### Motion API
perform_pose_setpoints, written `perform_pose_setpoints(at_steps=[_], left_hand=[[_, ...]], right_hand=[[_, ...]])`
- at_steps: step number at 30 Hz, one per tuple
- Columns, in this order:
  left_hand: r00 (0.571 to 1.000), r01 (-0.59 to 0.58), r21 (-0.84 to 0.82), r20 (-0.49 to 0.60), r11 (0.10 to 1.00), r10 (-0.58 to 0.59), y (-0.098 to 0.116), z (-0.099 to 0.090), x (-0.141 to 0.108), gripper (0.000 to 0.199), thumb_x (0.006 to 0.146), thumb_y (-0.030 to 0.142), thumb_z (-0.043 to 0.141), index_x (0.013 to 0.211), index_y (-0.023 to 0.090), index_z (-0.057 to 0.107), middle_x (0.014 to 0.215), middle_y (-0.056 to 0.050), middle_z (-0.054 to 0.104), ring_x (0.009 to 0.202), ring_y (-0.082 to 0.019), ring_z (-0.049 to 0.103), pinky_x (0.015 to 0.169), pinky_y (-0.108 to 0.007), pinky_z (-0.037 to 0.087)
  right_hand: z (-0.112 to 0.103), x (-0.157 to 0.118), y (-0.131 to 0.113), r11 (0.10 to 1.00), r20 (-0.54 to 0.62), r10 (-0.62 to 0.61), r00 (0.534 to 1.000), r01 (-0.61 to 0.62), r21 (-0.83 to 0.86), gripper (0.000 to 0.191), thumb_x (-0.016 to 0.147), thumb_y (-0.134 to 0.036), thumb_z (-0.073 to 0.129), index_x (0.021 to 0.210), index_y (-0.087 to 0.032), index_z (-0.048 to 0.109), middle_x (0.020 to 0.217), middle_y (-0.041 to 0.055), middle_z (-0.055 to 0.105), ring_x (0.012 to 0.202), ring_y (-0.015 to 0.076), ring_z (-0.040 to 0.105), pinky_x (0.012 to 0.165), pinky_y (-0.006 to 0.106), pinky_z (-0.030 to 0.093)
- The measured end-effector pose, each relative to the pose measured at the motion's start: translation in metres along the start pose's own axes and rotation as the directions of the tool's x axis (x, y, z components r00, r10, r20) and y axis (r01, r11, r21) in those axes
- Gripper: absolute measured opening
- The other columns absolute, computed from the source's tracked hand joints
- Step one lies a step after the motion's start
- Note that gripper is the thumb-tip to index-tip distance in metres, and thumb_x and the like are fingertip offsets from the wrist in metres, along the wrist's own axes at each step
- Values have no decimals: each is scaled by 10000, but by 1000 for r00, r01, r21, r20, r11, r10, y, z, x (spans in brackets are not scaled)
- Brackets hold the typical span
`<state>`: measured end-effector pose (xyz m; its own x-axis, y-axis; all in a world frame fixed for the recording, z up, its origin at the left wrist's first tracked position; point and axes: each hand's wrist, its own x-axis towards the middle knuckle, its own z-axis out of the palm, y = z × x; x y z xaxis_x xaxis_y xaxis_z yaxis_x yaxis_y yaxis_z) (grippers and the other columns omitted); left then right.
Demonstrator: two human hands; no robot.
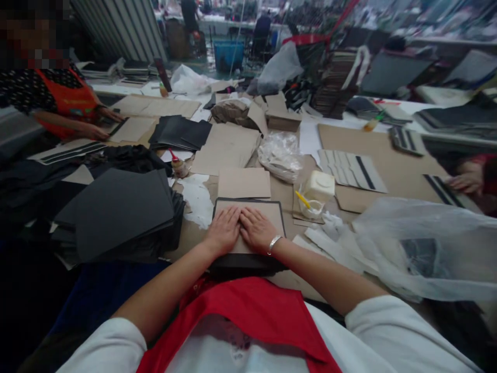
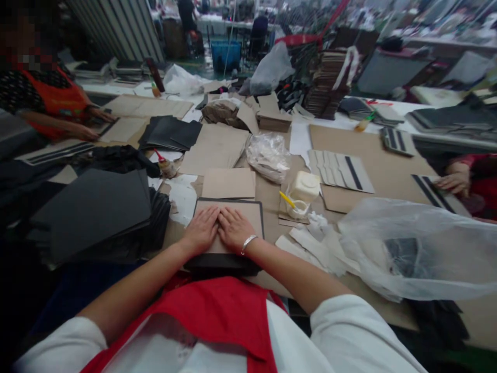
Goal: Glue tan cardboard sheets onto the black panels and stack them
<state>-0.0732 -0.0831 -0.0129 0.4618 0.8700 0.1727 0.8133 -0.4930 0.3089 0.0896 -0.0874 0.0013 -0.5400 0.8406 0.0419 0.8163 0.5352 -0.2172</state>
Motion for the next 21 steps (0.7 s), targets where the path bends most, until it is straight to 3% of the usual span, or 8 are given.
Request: perform_pose_setpoints(at_steps=[3, 6, 11, 14, 17, 21], left_hand=[[999, 14, 91, 49, 996, -18, -2, 10, -3, 557, 881, 359, 391, 1385, 120, 393, 1460, -137, 358, 1361, -255, 307, 1136, -443, 202], [996, 25, 140, 77, 990, -36, -3, 6, -5, 600, 876, 423, 400, 1403, 137, 372, 1486, -116, 309, 1377, -251, 275, 1144, -423, 173], [993, 28, 180, 104, 983, -47, 2, -1, -4, 599, 888, 441, 366, 1403, 137, 375, 1488, -106, 309, 1376, -246, 275, 1139, -414, 172], [990, 51, 206, 118, 977, -76, 8, -3, -3, 581, 893, 430, 357, 1390, 131, 394, 1480, -115, 325, 1370, -268, 281, 1122, -461, 189], [987, 52, 208, 137, 977, -81, 23, 1, 3, 558, 903, 417, 344, 1385, 143, 400, 1476, -120, 331, 1369, -275, 281, 1117, -505, 165], [968, -126, 102, 228, 987, 100, 58, 17, 14, 572, 900, 477, 354, 1401, 201, 377, 1492, -98, 298, 1377, -267, 270, 1133, -521, 100]], right_hand=[[3, -7, 15, 999, 50, 19, 999, -17, -41, 629, 917, -497, 324, 1420, -120, 349, 1498, 101, 296, 1393, 244, 219, 1146, 417, 150], [-7, -18, 28, 994, 81, 89, 993, -83, -72, 707, 890, -575, 329, 1432, -121, 327, 1516, 106, 242, 1404, 253, 187, 1145, 427, 141], [-18, -37, 41, 974, 57, 207, 977, -201, -102, 625, 902, -513, 357, 1410, -149, 367, 1499, 106, 291, 1390, 258, 224, 1129, 475, 152], [-21, -62, 61, 959, -60, 269, 961, -273, -75, 507, 892, -414, 424, 1326, -158, 475, 1464, 121, 354, 1341, 264, 319, 1112, 467, 207], [-25, -92, 94, 916, -196, 396, 897, -399, 22, 406, 886, -320, 438, 1239, -141, 531, 1361, 136, 474, 1242, 233, 439, 1053, 388, 330], [-22, -104, 140, 769, -146, 637, 757, -636, 61, 385, 889, -279, 428, 1224, -108, 513, 1152, 147, 594, 1062, 222, 556, 936, 343, 423]])
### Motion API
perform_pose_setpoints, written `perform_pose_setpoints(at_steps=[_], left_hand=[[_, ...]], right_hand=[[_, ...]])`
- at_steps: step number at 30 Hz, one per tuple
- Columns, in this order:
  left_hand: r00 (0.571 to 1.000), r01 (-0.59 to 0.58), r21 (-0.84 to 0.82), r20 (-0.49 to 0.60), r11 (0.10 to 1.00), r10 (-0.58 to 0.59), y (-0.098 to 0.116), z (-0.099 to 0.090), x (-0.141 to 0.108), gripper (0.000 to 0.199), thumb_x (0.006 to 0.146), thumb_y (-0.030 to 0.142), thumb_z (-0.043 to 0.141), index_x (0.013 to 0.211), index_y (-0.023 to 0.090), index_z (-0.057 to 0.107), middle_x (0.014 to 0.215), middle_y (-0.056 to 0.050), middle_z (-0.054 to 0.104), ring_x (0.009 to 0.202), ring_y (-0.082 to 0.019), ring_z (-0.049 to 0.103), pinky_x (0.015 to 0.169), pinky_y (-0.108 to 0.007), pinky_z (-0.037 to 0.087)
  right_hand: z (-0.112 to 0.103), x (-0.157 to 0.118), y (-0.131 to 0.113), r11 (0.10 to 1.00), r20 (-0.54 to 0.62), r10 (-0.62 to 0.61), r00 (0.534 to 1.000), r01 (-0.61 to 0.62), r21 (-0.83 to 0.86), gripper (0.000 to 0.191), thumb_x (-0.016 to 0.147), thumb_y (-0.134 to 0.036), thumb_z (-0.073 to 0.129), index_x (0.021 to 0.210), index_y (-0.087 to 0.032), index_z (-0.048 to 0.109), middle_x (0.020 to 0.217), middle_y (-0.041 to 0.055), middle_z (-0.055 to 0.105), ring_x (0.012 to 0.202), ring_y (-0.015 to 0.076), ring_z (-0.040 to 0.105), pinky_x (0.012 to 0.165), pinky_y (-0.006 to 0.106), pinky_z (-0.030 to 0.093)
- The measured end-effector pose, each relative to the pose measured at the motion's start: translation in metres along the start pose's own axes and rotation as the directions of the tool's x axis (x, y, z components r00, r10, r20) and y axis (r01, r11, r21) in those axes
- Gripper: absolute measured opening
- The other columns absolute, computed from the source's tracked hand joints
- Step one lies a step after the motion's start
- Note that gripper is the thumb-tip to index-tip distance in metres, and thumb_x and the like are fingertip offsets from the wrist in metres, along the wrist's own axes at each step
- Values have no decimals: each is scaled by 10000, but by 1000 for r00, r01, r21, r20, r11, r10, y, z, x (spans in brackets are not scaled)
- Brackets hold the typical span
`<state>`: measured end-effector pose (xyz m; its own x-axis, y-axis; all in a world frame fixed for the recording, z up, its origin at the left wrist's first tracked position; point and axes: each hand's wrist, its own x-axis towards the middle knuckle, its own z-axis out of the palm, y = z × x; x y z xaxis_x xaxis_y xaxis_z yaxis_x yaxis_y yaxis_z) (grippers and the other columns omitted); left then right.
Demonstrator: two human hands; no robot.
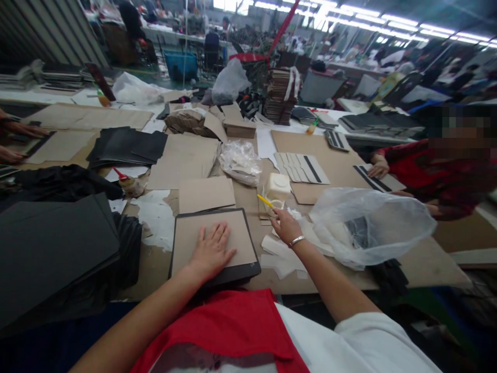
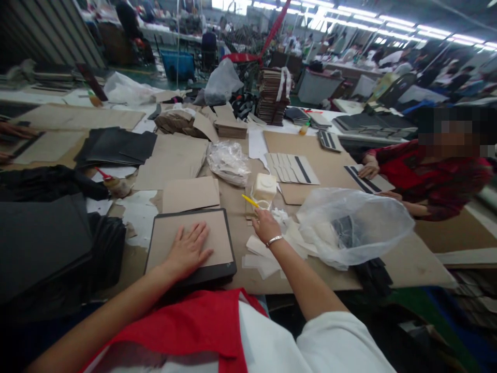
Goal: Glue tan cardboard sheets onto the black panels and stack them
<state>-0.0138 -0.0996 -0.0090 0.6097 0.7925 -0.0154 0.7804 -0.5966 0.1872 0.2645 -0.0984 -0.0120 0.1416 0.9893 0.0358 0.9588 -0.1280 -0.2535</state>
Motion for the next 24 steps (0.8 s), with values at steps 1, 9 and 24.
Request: perform_pose_setpoints(at_steps=[1, 9, 24], left_hand=[[997, -75, -22, 21, 997, 75, 9, 3, 4, 587, 898, 500, 353, 1407, 208, 364, 1494, -95, 293, 1380, -264, 265, 1136, -524, 89], [843, -458, -273, 169, 846, 511, 36, 0, 5, 550, 919, 509, 332, 1392, 233, 383, 1470, -61, 346, 1373, -218, 291, 1155, -479, 135], [925, -131, -373, -379, 919, -22, -22, -2, 13, 345, 902, 349, 386, 1020, 149, 641, 981, -99, 673, 948, -215, 605, 913, -371, 470]], right_hand=[[3, 8, 4, 999, 20, 34, 999, -34, -32, 397, 890, -285, 430, 1238, -107, 497, 1158, 154, 588, 1050, 224, 559, 917, 340, 429], [32, 80, -5, 962, 149, 136, 979, -94, -258, 450, 858, -426, 506, 1208, -143, 489, 1105, 158, 628, 992, 264, 607, 795, 373, 470], [12, 103, 58, 938, 5, 346, 938, -346, -3, 352, 818, -345, 516, 1101, -148, 585, 1033, 152, 663, 1012, 286, 603, 854, 375, 451]])
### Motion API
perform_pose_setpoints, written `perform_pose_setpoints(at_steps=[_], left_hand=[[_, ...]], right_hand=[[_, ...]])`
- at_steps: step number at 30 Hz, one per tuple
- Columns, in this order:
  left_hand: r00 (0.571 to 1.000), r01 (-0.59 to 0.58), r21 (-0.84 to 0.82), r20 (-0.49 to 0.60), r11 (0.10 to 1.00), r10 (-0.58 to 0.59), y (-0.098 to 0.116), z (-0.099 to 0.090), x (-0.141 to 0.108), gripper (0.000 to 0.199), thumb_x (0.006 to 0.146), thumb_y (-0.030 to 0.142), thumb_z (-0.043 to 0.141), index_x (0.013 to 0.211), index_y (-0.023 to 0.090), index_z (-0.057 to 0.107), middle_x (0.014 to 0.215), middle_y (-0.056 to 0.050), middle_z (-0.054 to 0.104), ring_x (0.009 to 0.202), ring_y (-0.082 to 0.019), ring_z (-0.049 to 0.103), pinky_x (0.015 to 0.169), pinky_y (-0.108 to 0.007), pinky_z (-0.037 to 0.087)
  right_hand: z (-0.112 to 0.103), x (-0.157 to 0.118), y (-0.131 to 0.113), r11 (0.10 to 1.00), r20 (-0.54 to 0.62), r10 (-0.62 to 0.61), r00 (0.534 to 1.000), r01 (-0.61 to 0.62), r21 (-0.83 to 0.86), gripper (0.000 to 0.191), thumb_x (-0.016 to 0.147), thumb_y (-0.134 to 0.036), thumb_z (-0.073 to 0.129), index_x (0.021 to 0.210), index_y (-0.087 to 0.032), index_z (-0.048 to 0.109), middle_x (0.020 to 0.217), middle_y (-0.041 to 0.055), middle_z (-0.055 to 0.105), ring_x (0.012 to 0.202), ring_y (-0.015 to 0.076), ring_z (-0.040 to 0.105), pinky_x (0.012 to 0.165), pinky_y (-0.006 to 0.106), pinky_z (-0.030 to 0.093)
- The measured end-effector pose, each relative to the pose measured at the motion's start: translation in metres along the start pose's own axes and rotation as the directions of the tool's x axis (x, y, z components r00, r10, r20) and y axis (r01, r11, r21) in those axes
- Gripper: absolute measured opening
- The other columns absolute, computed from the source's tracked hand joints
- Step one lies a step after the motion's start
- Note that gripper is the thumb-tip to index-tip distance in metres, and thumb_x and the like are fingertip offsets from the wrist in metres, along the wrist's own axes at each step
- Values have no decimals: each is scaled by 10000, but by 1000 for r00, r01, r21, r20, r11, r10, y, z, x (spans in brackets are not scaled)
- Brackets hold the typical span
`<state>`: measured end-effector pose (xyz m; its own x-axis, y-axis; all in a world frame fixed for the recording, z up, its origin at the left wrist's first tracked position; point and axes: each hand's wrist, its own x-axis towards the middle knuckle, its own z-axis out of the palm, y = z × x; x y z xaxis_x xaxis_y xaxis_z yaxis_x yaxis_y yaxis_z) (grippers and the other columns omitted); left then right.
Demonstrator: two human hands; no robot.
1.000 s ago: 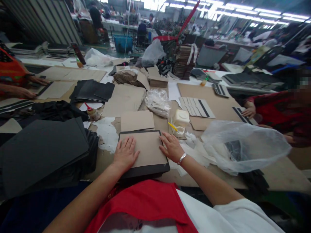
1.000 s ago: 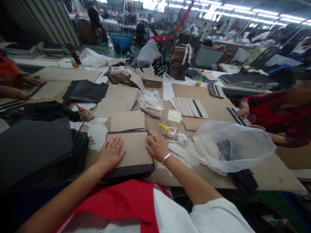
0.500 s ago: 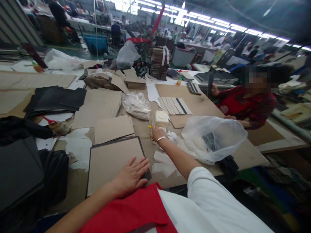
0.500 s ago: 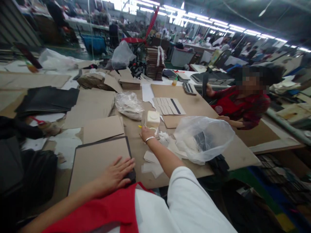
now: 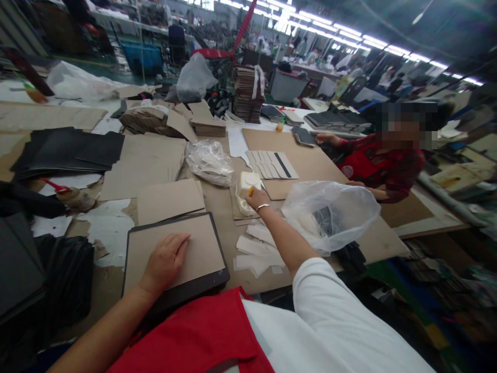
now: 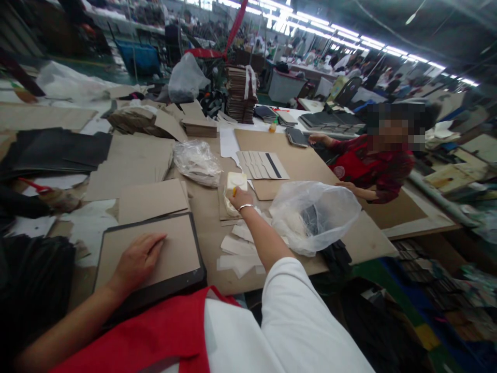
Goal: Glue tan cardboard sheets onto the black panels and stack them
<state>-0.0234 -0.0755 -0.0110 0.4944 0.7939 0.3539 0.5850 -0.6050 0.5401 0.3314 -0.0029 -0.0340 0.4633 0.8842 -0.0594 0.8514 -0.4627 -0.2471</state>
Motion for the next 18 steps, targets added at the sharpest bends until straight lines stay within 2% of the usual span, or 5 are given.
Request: perform_pose_setpoints(at_steps=[5, 8, 11, 14, 18], left_hand=[[991, -128, 230, 58, 965, 118, 0, 11, -4, 335, 904, 330, 402, 1069, 151, 632, 1140, -113, 630, 1066, -257, 551, 957, -423, 425], [984, -165, 309, 114, 937, 135, 2, 13, -4, 363, 887, 390, 440, 1127, 181, 614, 1221, -96, 601, 1112, -280, 530, 940, -444, 421], [983, -162, 330, 132, 930, 125, 3, 13, -4, 387, 881, 416, 446, 1151, 189, 606, 1254, -92, 584, 1126, -278, 526, 946, -439, 415], [985, -151, 323, 127, 934, 115, 2, 14, -5, 389, 882, 419, 437, 1148, 194, 611, 1254, -95, 584, 1136, -276, 524, 955, -435, 410], [989, -129, 308, 114, 943, 98, 1, 14, -6, 390, 879, 422, 435, 1140, 197, 618, 1278, -105, 564, 1135, -281, 528, 951, -445, 417]], right_hand=[[2, 0, 42, 917, -57, 246, 968, -213, 339, 268, 812, -297, 518, 940, -96, 641, 970, 186, 673, 992, 287, 618, 851, 357, 474], [10, -2, 57, 851, 5, 297, 955, -267, 452, 261, 859, -277, 439, 875, -115, 643, 806, 134, 692, 746, 200, 671, 676, 288, 530], [17, -4, 64, 759, 101, 320, 942, -318, 568, 247, 868, -253, 428, 792, -121, 622, 652, 83, 671, 519, 125, 627, 516, 228, 523], [18, -6, 68, 691, 142, 320, 937, -333, 642, 204, 862, -247, 469, 758, -129, 599, 586, 47, 649, 461, 97, 603, 472, 199, 516], [12, -9, 74, 664, 108, 324, 940, -307, 681, 145, 835, -269, 540, 799, -140, 597, 529, 3, 616, 416, 81, 573, 436, 175, 497]])
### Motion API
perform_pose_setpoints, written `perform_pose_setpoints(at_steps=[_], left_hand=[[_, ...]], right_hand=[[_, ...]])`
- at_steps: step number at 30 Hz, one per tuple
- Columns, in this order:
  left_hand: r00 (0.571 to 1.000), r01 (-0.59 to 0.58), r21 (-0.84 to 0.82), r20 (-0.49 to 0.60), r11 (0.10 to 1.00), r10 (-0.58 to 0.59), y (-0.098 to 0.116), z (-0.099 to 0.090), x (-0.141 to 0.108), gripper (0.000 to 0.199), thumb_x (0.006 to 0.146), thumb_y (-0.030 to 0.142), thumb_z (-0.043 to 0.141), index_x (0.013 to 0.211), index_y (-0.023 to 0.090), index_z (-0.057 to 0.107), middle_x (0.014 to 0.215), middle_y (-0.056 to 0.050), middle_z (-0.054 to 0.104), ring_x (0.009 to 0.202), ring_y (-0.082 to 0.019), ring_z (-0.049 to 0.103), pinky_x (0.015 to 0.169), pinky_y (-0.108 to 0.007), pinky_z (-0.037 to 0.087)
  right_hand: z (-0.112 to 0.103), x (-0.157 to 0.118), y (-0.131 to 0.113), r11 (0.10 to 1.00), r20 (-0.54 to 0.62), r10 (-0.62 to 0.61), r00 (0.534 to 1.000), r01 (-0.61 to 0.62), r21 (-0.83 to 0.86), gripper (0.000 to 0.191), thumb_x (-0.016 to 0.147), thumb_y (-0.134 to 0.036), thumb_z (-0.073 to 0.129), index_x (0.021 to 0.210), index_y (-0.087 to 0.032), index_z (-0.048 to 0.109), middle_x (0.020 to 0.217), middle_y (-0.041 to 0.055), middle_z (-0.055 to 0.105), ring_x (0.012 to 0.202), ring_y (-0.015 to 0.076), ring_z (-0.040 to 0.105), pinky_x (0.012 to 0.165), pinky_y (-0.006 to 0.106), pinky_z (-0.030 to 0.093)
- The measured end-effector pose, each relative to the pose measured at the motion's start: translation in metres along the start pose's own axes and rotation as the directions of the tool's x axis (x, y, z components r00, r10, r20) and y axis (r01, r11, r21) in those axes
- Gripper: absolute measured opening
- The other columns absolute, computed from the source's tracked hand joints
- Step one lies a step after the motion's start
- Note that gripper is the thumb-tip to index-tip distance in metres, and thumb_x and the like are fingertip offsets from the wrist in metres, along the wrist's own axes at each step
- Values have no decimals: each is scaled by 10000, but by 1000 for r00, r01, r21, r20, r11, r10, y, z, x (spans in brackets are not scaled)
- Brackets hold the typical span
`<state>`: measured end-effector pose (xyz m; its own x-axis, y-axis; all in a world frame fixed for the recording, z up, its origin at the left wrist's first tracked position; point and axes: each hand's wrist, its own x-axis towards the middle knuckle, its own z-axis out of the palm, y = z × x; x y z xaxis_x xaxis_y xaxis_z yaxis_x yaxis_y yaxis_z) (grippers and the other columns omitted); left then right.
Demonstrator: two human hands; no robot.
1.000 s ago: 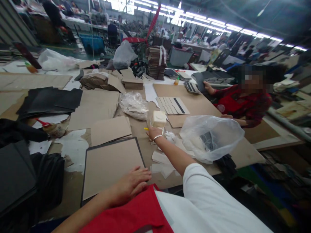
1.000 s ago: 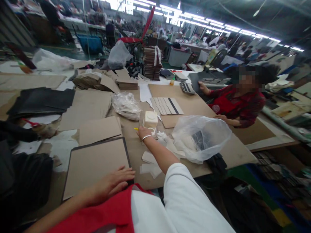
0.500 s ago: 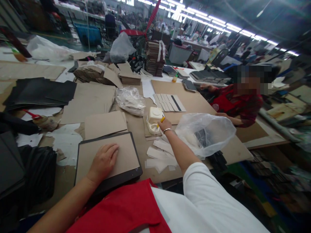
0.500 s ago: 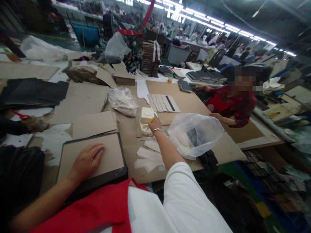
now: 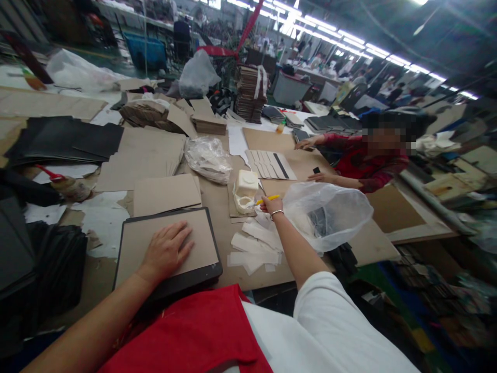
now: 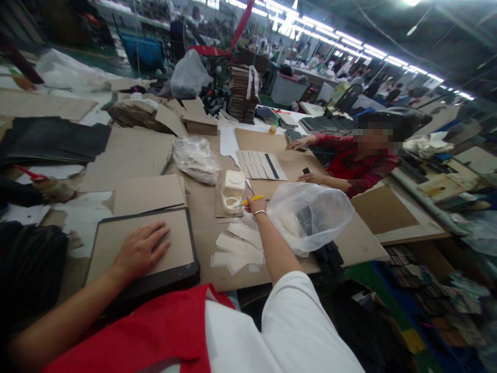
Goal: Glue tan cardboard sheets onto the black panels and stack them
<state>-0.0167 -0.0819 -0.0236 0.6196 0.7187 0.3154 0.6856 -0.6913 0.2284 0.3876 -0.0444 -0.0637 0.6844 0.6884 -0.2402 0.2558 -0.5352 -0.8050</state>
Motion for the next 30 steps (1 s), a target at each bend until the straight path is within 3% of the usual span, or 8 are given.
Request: perform_pose_setpoints(at_steps=[6, 10, 14, 20, 24, 30], left_hand=[[1000, 12, 10, 12, 1000, -12, -1, 1, -1, 402, 881, 428, 431, 1144, 184, 612, 1281, -105, 562, 1134, -275, 527, 956, -434, 414], [1000, 11, -4, 5, 1000, -11, 0, -2, 1, 394, 880, 423, 422, 1132, 194, 620, 1257, -103, 579, 1124, -276, 533, 953, -441, 418], [1000, 8, -11, 9, 1000, -8, 1, -3, 1, 394, 880, 422, 423, 1126, 187, 623, 1251, -111, 582, 1125, -283, 535, 952, -459, 423], [1000, 29, -62, 0, 998, -30, 0, -3, 1, 375, 871, 415, 440, 1123, 207, 625, 1240, -100, 591, 1129, -274, 534, 970, -458, 416], [1000, 24, -25, 21, 999, -23, 1, -3, 1, 394, 884, 422, 420, 1132, 187, 616, 1250, -102, 584, 1136, -276, 526, 976, -451, 408], [999, 27, -18, 21, 999, -27, 2, -5, 2, 383, 884, 408, 421, 1123, 185, 622, 1252, -100, 583, 1125, -277, 531, 963, -444, 414]], right_hand=[[-10, -6, -4, 985, -11, -137, 991, 135, -108, 209, 836, -288, 515, 916, -137, 635, 613, 20, 654, 444, 70, 565, 451, 156, 469], [-4, -25, -6, 920, 132, -292, 947, 316, -232, 244, 805, -286, 570, 1008, -203, 674, 836, 31, 705, 691, 111, 641, 672, 216, 516], [-2, -45, -2, 765, 361, -396, 844, 521, -379, 228, 740, -216, 647, 954, -238, 720, 988, 47, 693, 960, 184, 609, 901, 297, 446], [-13, -55, 8, 407, 563, -422, 710, 704, -583, 326, 825, -231, 562, 1134, -208, 660, 1018, 98, 663, 930, 178, 608, 863, 281, 441], [-16, -53, 7, 401, 554, -473, 685, 727, -557, 297, 837, -253, 549, 1104, -208, 672, 1004, 86, 670, 900, 166, 611, 837, 268, 441], [-1, -51, 8, 441, 537, -468, 702, 712, -546, 318, 862, -254, 520, 1151, -204, 641, 1066, 85, 670, 945, 158, 597, 869, 268, 429]])
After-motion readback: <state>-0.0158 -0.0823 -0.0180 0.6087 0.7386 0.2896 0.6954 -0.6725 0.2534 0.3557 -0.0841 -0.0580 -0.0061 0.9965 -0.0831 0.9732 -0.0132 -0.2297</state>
